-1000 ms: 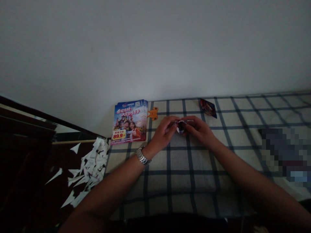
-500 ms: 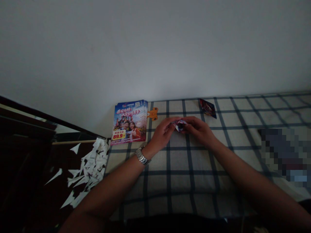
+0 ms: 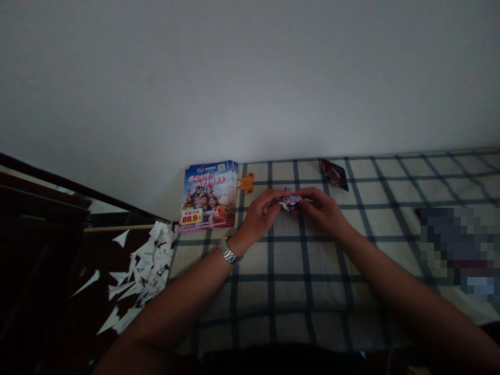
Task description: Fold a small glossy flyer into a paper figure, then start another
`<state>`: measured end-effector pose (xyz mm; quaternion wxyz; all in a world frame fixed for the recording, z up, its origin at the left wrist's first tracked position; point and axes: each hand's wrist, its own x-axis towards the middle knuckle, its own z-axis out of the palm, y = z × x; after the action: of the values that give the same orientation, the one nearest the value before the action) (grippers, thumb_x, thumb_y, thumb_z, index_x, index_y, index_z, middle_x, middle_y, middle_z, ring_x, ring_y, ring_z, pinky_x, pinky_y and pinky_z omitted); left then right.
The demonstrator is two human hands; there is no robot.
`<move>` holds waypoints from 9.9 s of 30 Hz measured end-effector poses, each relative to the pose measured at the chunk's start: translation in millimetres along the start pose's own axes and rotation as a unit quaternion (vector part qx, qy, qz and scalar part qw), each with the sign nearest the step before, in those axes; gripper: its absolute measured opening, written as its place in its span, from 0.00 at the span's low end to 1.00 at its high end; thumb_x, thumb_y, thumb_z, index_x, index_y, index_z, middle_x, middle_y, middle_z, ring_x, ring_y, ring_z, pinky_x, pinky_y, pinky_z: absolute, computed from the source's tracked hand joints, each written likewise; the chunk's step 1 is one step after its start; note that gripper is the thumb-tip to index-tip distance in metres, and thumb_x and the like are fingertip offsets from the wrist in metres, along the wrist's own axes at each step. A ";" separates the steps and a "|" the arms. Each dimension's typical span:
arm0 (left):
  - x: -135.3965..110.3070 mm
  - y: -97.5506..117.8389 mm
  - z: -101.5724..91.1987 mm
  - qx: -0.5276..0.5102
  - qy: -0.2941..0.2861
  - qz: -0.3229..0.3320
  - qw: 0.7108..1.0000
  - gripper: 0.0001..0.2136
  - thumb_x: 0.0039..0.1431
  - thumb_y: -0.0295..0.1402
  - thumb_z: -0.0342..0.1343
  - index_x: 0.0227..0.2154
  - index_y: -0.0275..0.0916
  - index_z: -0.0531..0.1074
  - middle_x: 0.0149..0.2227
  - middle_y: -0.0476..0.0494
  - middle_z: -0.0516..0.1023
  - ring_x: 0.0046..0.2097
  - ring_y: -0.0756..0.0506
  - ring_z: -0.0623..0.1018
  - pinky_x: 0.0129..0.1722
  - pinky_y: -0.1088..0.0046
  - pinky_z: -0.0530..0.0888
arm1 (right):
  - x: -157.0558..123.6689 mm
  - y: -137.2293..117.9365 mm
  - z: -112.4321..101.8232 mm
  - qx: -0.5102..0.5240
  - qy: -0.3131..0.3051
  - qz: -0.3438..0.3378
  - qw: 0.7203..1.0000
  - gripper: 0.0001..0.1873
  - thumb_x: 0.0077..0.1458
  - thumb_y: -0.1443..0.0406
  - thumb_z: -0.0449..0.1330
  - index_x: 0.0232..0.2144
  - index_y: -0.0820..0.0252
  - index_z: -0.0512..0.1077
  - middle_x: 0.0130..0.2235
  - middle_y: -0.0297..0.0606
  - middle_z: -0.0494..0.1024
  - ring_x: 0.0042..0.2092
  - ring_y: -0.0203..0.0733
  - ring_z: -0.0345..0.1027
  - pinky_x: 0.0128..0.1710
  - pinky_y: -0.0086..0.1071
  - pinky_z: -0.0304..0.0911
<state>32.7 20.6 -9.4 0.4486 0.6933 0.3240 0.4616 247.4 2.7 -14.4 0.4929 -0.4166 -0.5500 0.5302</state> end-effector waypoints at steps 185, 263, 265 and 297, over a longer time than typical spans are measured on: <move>1.2 -3.4 0.3 0.028 0.039 -0.082 0.996 0.16 0.65 0.49 0.62 0.36 0.39 0.76 0.31 0.48 0.79 0.33 0.47 0.78 0.33 0.73 0.74 | -6.7 -12.9 1.6 -0.128 -0.030 0.035 0.991 0.21 0.61 0.45 0.65 0.41 0.55 0.77 0.31 0.38 0.84 0.30 0.47 0.81 0.34 0.39 0.79; -1.1 0.5 2.4 0.130 0.016 0.007 0.991 0.05 0.67 0.35 0.61 0.37 0.40 0.77 0.35 0.47 0.79 0.37 0.48 0.78 0.38 0.71 0.75 | -6.4 -7.8 -1.2 -0.236 -0.010 -0.055 0.970 0.15 0.65 0.50 0.63 0.40 0.55 0.77 0.35 0.37 0.82 0.35 0.43 0.76 0.35 0.34 0.70; -1.4 0.7 2.3 0.126 0.014 0.002 0.992 0.06 0.67 0.36 0.61 0.39 0.40 0.78 0.37 0.46 0.80 0.39 0.47 0.79 0.40 0.70 0.76 | -5.8 -8.0 -1.7 -0.241 -0.004 -0.054 0.969 0.16 0.65 0.50 0.63 0.39 0.55 0.77 0.34 0.36 0.81 0.34 0.42 0.75 0.33 0.34 0.70; 3.1 -6.6 0.2 0.018 0.087 -0.021 0.996 0.14 0.70 0.47 0.57 0.43 0.40 0.71 0.42 0.44 0.78 0.44 0.47 0.80 0.46 0.70 0.79 | 0.7 -7.3 -5.3 -0.140 0.066 -0.063 0.986 0.19 0.62 0.46 0.64 0.41 0.54 0.75 0.42 0.41 0.82 0.43 0.46 0.77 0.46 0.41 0.75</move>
<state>33.8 25.8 -14.5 0.4156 0.6516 0.3848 0.5046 253.0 3.6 -7.3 0.4969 -0.4800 -0.6105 0.3873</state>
